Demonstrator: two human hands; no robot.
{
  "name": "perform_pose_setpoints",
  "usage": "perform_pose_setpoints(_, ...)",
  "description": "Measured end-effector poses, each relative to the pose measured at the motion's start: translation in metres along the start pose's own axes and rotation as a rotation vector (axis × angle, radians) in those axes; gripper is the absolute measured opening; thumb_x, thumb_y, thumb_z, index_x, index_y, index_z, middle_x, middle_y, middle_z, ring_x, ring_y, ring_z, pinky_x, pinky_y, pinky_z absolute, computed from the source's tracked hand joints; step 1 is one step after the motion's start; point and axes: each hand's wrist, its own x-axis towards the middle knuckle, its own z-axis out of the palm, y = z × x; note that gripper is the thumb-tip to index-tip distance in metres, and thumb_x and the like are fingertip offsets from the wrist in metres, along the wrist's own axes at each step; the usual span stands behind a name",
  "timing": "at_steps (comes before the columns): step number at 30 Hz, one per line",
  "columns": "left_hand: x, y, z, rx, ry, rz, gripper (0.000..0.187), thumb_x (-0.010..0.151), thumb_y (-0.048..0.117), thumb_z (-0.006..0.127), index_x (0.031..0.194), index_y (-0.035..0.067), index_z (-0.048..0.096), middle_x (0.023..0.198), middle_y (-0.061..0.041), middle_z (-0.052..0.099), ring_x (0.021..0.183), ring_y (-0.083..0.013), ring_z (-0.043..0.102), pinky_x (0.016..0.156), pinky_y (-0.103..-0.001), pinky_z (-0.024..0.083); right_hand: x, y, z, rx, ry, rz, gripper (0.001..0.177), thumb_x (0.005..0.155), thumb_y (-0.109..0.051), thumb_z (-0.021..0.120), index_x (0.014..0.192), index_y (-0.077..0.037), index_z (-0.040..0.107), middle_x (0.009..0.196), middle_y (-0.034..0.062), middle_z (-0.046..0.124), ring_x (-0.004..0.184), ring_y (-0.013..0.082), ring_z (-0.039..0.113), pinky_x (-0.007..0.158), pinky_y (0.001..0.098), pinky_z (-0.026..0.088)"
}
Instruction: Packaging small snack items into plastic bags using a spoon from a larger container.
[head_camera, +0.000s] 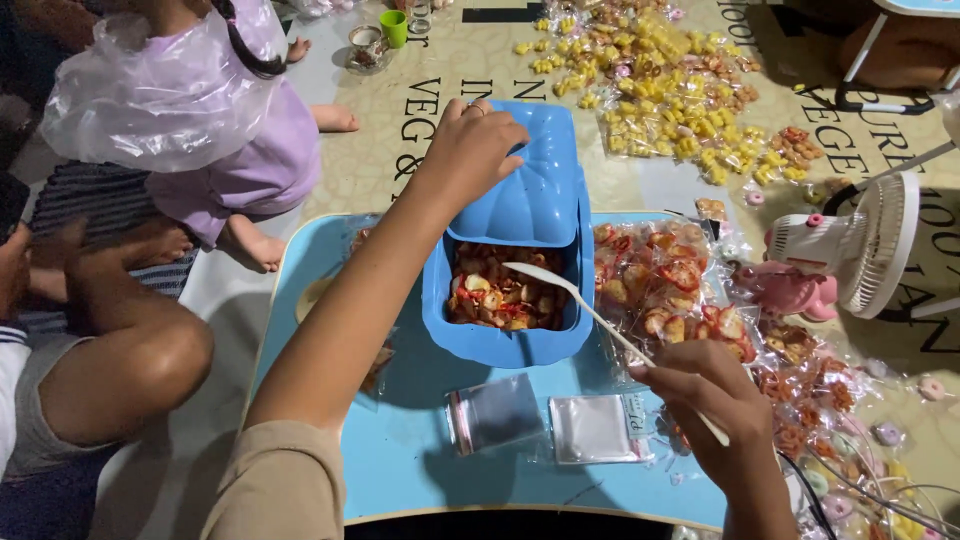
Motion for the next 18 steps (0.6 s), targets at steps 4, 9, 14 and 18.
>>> perform_pose_setpoints(4,0.004,0.0,0.004,0.002,-0.027,-0.017,0.024,0.075,0.019,0.085,0.097,0.015,0.075,0.092,0.0,0.071,0.101,-0.026,0.062,0.095,-0.046,0.039,-0.011,0.014,0.003,0.068,0.037,0.033,0.013,0.086,-0.01,0.068,0.096,-0.012,0.076,0.107,0.0048,0.075,0.097,0.0196,0.07,0.083,0.0332,0.057)
perform_pose_setpoints(9,-0.004,0.003,-0.012,0.029,0.027,0.035,0.024,0.076,0.023,0.085,0.096,0.014,0.075,0.092,-0.001,0.07,0.096,-0.0242,0.058,0.094,-0.043,0.037,-0.042,0.049,0.005,0.422,0.325,0.011,0.014,0.107,-0.012,0.053,0.11,-0.016,0.066,0.11,0.0053,0.071,0.1,0.0178,0.071,0.089,0.0321,0.064)
perform_pose_setpoints(14,-0.027,0.018,-0.058,-0.097,0.006,0.042,0.023,0.084,0.021,0.081,0.103,0.011,0.074,0.101,-0.002,0.071,0.103,-0.0268,0.056,0.096,-0.043,0.037,-0.059,0.057,-0.008,0.548,0.734,0.191,0.011,0.124,-0.024,0.053,0.128,-0.024,0.063,0.105,-0.0005,0.067,0.101,0.0148,0.069,0.101,0.0332,0.066)
perform_pose_setpoints(18,-0.049,0.036,-0.067,-0.18,-0.086,0.058,0.024,0.085,0.024,0.08,0.107,0.015,0.075,0.104,0.002,0.072,0.099,-0.023,0.056,0.098,-0.043,0.037,-0.053,0.055,-0.006,0.482,0.829,0.349,0.012,0.12,-0.014,0.046,0.126,-0.018,0.055,0.121,0.0018,0.06,0.11,0.0182,0.065,0.099,0.0269,0.06)
